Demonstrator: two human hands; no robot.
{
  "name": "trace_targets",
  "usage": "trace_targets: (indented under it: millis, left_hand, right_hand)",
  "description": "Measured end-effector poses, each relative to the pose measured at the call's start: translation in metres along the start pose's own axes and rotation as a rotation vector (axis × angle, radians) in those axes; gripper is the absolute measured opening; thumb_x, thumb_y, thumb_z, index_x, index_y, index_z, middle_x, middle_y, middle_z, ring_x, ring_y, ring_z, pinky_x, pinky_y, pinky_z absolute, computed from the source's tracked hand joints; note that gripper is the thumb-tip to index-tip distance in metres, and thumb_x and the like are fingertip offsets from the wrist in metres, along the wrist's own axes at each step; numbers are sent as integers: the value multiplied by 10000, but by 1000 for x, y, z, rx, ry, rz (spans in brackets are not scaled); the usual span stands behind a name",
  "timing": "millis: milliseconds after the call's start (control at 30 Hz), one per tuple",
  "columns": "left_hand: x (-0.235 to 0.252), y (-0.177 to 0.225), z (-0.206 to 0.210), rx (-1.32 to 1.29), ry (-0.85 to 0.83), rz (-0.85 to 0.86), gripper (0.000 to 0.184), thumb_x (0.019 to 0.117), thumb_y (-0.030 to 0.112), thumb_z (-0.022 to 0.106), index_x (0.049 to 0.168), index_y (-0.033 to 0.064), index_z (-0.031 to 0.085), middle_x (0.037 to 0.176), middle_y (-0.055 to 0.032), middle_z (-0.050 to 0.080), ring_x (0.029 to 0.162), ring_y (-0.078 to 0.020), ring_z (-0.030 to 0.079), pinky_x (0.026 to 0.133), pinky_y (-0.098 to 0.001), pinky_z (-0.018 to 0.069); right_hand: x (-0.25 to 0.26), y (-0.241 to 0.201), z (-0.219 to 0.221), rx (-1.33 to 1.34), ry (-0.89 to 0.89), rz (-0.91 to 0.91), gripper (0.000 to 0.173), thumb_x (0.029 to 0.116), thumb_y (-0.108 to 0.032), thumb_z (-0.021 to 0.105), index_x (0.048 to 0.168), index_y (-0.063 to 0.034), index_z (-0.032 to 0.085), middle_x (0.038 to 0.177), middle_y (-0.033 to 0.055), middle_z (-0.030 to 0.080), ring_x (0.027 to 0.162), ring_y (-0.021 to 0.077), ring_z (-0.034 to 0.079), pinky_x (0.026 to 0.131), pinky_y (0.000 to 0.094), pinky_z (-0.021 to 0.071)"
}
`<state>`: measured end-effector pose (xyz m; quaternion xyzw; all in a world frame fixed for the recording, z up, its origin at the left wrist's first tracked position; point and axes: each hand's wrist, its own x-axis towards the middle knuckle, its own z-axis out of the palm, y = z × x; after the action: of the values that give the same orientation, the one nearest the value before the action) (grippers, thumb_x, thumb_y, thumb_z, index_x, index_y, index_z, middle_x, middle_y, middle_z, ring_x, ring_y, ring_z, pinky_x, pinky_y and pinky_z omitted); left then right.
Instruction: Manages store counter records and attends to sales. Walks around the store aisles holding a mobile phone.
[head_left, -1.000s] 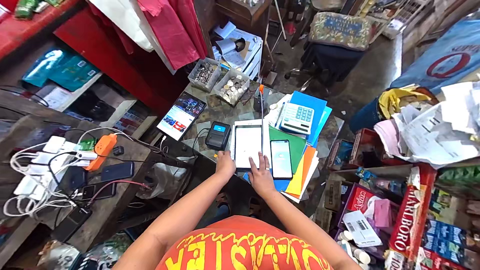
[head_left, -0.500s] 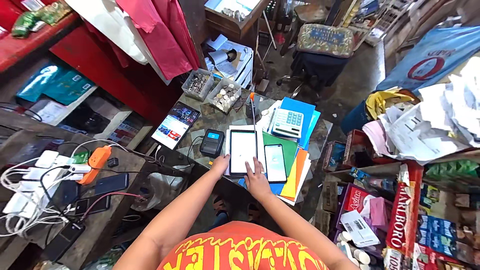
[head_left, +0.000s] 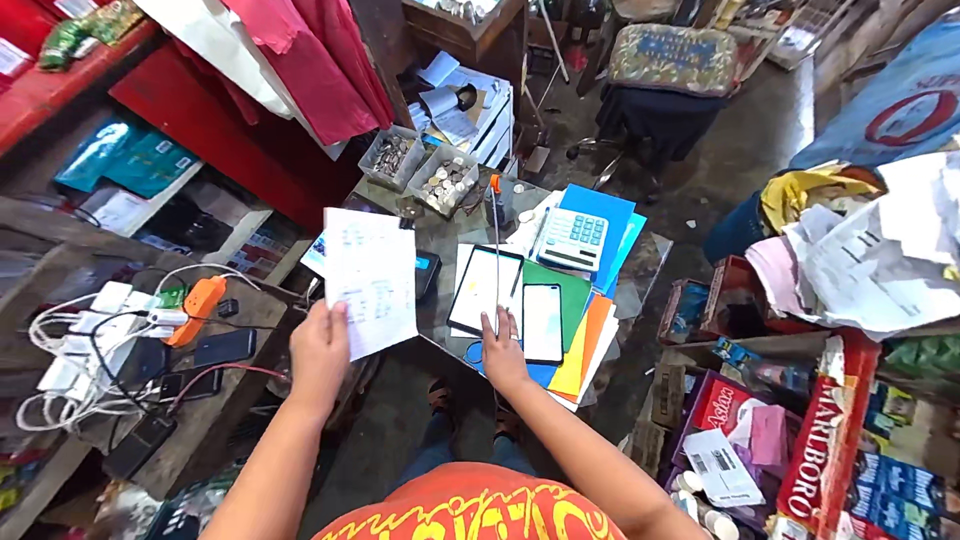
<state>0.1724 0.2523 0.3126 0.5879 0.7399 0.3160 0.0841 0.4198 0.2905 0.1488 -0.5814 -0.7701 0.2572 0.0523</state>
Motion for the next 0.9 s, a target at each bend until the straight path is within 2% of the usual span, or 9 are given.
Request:
trace_targets:
  millis: [67, 167, 233, 333, 433, 567, 700, 800, 900]
  left_hand:
    - [-32, -10, -14, -293, 87, -60, 345, 1095, 167, 395, 1259, -102, 535, 1016, -86, 678, 878, -41, 690, 821, -244, 597]
    - [-79, -15, -25, -678, 146, -280, 306, 1096, 125, 370, 1328, -56, 453, 1067, -35, 673, 916, -80, 704, 841, -300, 621]
    - [-103, -18, -31, -788, 190, -363, 287, 1099, 113, 369, 1318, -46, 466, 1052, -46, 697, 912, -120, 722, 834, -335, 634]
    - [-136, -30, -46, -894, 215, -387, 274, 1104, 105, 359, 1313, -34, 467, 1056, -62, 713, 921, -150, 734, 835, -358, 642]
    - [-175, -46, -73, -937, 270, -406, 281, 1106, 110, 357, 1317, -34, 475, 1068, -80, 713, 930, -166, 736, 839, -364, 641]
    - [-258, -81, -125, -968, 402, -393, 282, 1110, 114, 354, 1324, -36, 460, 1079, -86, 708, 932, -167, 736, 842, -363, 642]
    - [-380, -111, -196, -1063, 523, -548, 355, 1082, 132, 361, 1403, -19, 366, 1126, -59, 687, 973, -129, 715, 871, -341, 621]
    - [-483, -124, -251, -1119, 585, -686, 629, 1004, 58, 550, 1534, -14, 219, 1195, -94, 679, 1004, -143, 717, 899, -345, 613]
    - [-579, -151, -285, -1091, 688, -698, 623, 1001, 67, 598, 1523, -7, 266, 1215, -116, 687, 1036, -175, 720, 928, -368, 609]
  right_hand:
    - [-9, -1, -2, 117, 42, -35, 580, 1040, -255, 509, 1589, -107, 391, 1681, 266, 179, 1518, 499, 251, 1149, 519, 415]
    - [-27, -18, -5, 616, 125, -155, 591, 1020, -322, 560, 1475, 49, 495, 1580, 309, 366, 1476, 436, 367, 1180, 522, 384]
    - [-38, -47, -18, 1067, -103, -126, 631, 1069, -363, 437, 1517, 78, 382, 1528, 246, 457, 1375, 276, 517, 1111, 399, 471]
    - [-55, -94, -30, 1416, -480, -78, 707, 1064, -503, 347, 1547, 11, 296, 1376, 148, 613, 1116, 218, 688, 904, 396, 598]
    - [-76, -142, -23, 1418, -648, -200, 587, 1027, -312, 533, 1489, 3, 356, 1161, 74, 701, 972, 145, 719, 842, 320, 617]
    - [-128, -216, 8, 1319, -780, -325, 426, 944, 13, 627, 1343, 7, 478, 1092, 79, 742, 942, 164, 745, 850, 340, 637]
    - [-216, -290, 66, 1245, -873, -485, 387, 921, -4, 642, 1290, -17, 526, 1056, 46, 758, 920, 142, 749, 836, 332, 641]
    - [-299, -354, 110, 1179, -941, -566, 370, 893, 8, 638, 1253, -31, 564, 1020, 28, 771, 884, 126, 753, 803, 317, 647]
    - [-371, -411, 148, 1013, -1085, -623, 334, 920, 69, 568, 1240, -29, 558, 986, 14, 772, 855, 103, 750, 792, 297, 643]
